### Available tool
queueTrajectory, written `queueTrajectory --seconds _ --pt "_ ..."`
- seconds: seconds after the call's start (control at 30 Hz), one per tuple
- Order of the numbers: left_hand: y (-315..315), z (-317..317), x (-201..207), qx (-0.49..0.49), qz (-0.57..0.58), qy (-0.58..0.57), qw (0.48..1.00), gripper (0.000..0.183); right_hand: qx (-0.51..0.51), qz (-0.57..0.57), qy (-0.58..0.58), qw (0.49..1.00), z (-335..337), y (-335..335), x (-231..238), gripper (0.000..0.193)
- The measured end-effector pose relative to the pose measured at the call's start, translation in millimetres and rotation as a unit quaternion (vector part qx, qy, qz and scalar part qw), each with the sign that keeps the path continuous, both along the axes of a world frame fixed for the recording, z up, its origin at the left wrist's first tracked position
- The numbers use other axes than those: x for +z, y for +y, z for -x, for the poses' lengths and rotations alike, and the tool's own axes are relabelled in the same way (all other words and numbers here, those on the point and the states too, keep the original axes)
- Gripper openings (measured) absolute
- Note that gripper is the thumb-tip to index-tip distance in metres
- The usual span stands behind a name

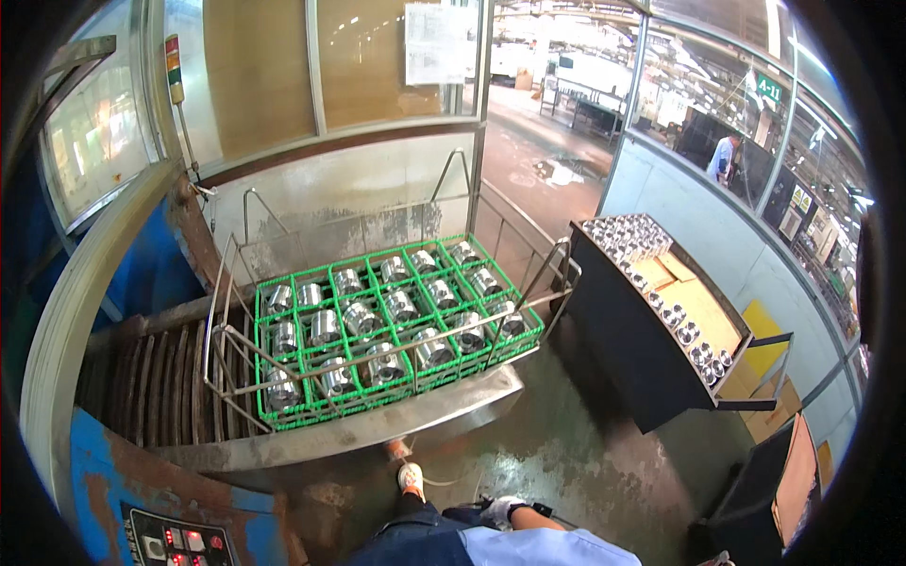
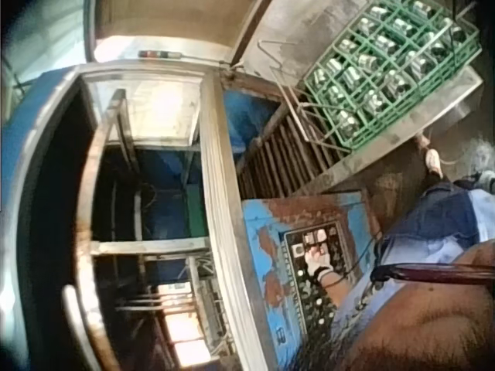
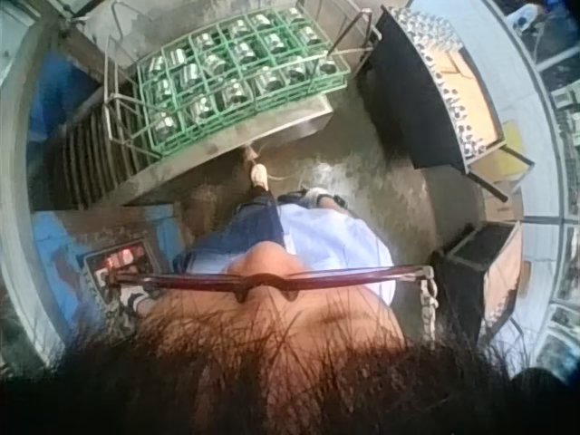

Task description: Operating a parts washer by loading crates with metal cylinders, placing them into the machine, and unloading them into a cart.

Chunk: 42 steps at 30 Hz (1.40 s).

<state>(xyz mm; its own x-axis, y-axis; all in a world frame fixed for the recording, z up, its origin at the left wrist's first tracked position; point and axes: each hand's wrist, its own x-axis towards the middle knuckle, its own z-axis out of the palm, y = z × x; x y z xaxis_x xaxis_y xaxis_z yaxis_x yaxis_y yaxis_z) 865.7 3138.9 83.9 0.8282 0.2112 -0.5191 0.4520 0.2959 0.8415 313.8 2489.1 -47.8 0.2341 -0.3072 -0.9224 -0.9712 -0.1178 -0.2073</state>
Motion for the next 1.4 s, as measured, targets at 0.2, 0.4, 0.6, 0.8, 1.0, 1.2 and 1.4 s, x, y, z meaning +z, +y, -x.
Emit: queueTrajectory --seconds 0.2,0.4,0.6,0.8,1.0,1.2,1.4 --pt "-93 20 44 -0.123 -0.033 0.007 0.992 0.047 -0.234 0.192 -0.222 0.927 8 -43 89 0.050" --pt "-286 53 64 -0.259 -0.147 -0.079 0.951 0.045 -0.560 0.332 -0.295 0.700 -22 -131 202 0.038" --pt "-415 12 144 -0.342 -0.187 -0.330 0.860 0.061 -0.308 0.415 -0.119 0.848 -55 -222 218 0.043" --pt "-476 -37 161 -0.416 -0.139 -0.288 0.851 0.057 -0.320 0.435 -0.103 0.835 -69 -235 188 0.056" --pt "-512 -52 121 -0.388 -0.120 -0.299 0.863 0.037 -0.341 0.405 -0.119 0.840 -78 -171 166 0.054" --pt "-509 -63 91 -0.404 -0.004 -0.235 0.884 0.031 -0.380 0.398 -0.132 0.825 -103 -151 192 0.046" --pt "-515 -54 101 -0.381 -0.020 -0.220 0.898 0.029 -0.327 0.363 -0.127 0.863 -128 -136 222 0.045"
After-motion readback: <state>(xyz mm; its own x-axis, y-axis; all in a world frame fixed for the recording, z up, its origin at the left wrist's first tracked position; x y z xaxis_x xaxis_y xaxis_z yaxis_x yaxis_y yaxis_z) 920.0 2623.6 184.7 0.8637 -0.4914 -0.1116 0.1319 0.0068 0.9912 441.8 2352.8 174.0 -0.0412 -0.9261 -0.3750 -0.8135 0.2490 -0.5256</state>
